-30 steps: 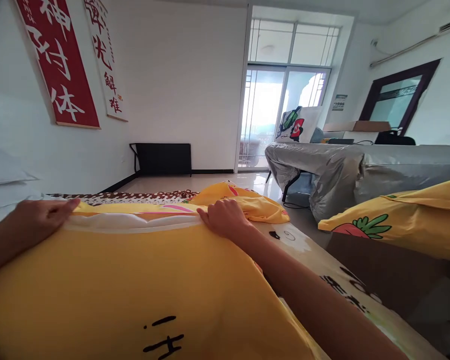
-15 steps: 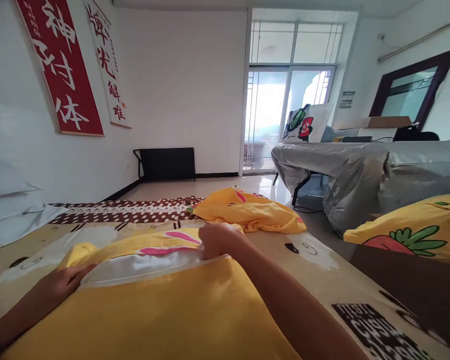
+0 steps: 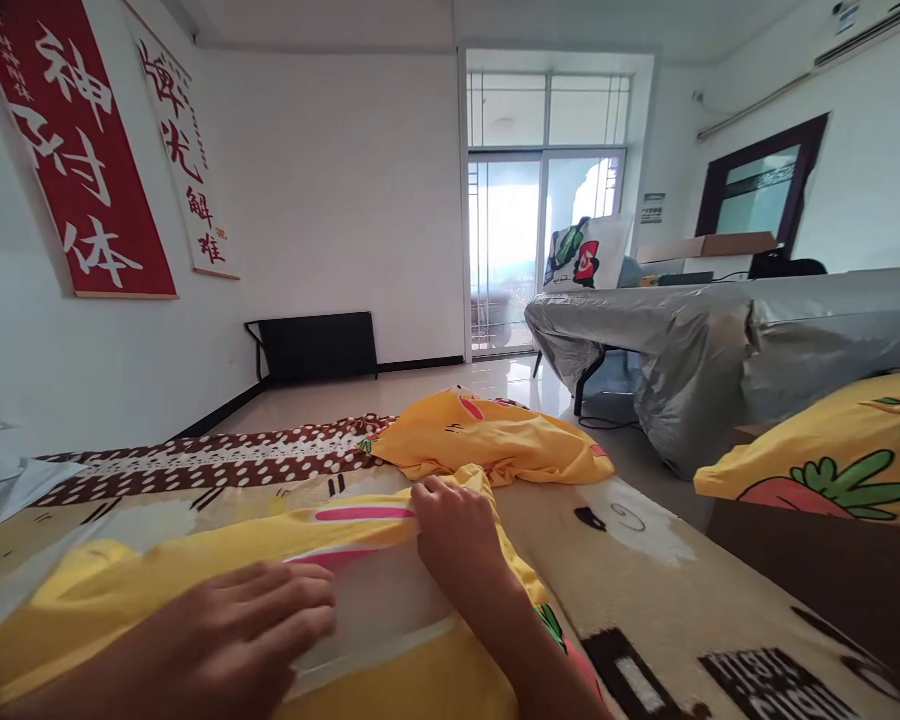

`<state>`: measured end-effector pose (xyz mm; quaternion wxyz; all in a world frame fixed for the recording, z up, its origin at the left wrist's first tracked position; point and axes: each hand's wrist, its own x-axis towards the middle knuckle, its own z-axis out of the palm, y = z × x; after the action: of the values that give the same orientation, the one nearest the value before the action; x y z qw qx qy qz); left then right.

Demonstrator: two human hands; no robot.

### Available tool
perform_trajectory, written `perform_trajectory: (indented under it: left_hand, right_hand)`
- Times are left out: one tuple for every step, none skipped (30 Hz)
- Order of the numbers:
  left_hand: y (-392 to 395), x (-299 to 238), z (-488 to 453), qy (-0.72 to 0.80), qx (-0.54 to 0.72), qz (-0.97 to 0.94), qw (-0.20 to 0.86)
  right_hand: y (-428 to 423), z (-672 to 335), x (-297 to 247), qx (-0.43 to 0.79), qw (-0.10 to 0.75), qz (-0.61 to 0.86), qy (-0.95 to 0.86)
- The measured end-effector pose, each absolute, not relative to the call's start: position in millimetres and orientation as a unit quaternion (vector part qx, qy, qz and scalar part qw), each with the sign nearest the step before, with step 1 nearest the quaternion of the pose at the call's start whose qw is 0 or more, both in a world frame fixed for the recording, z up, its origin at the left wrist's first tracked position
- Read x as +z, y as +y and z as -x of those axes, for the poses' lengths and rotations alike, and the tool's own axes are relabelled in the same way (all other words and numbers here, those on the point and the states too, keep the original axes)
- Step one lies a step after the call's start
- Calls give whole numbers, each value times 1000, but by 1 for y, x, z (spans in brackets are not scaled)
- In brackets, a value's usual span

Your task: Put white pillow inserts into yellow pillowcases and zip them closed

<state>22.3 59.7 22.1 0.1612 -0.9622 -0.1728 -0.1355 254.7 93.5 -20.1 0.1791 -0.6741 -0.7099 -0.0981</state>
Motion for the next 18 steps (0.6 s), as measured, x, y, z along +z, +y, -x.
perform_trajectory:
  left_hand:
    - [61,26,-53,-138,-59,979,139]
    - [63,27,-80,-128,2,983,133]
    - [68,24,-103,-139,46,980,136]
    - [75,18,-122,-169,82,972,138]
    - [84,8,-135,-201,90,966,135]
    - [93,-5,-144,-228,79,963,122]
    - [102,-20,-149,-245,59,962,102]
    - [111,-36,-151,-251,31,965,76]
    - [118,-51,-150,-251,10,967,45]
    - [123,-62,-147,-252,7,968,16]
    - [126,-69,-143,-260,22,965,-6]
    - [126,-70,-139,-275,40,960,-22]
    - [124,-66,-135,-288,55,955,-40]
    - [122,-58,-133,-298,74,950,-55]
    - [118,-46,-133,-303,93,946,-65]
    - [115,-34,-135,-303,113,944,-70]
    - [114,-23,-139,-300,141,941,-69]
    - [114,-15,-145,-290,175,939,-55]
  right_hand:
    - [91,-260,-17,-101,190,679,-702]
    - [89,-265,-15,-103,202,684,-694]
    - [88,-271,-14,-104,214,687,-687]
    - [88,-277,-13,-103,226,690,-679]
    - [89,-283,-13,-101,239,695,-671]
    - [90,-289,-14,-97,252,699,-662]
    - [92,-294,-14,-92,263,707,-650]
    - [95,-298,-16,-87,271,716,-637]
    - [97,-300,-17,-81,277,727,-623]
    - [99,-300,-18,-76,282,735,-612]
    - [99,-299,-20,-73,289,740,-603]
    - [99,-298,-21,-72,300,740,-598]
    - [99,-296,-22,-76,315,736,-595]
    - [98,-294,-24,-82,334,729,-593]
    - [97,-292,-25,-91,354,721,-589]
    - [96,-291,-26,-100,372,715,-584]
    - [96,-290,-27,-108,387,710,-579]
    - [97,-290,-28,-113,397,707,-574]
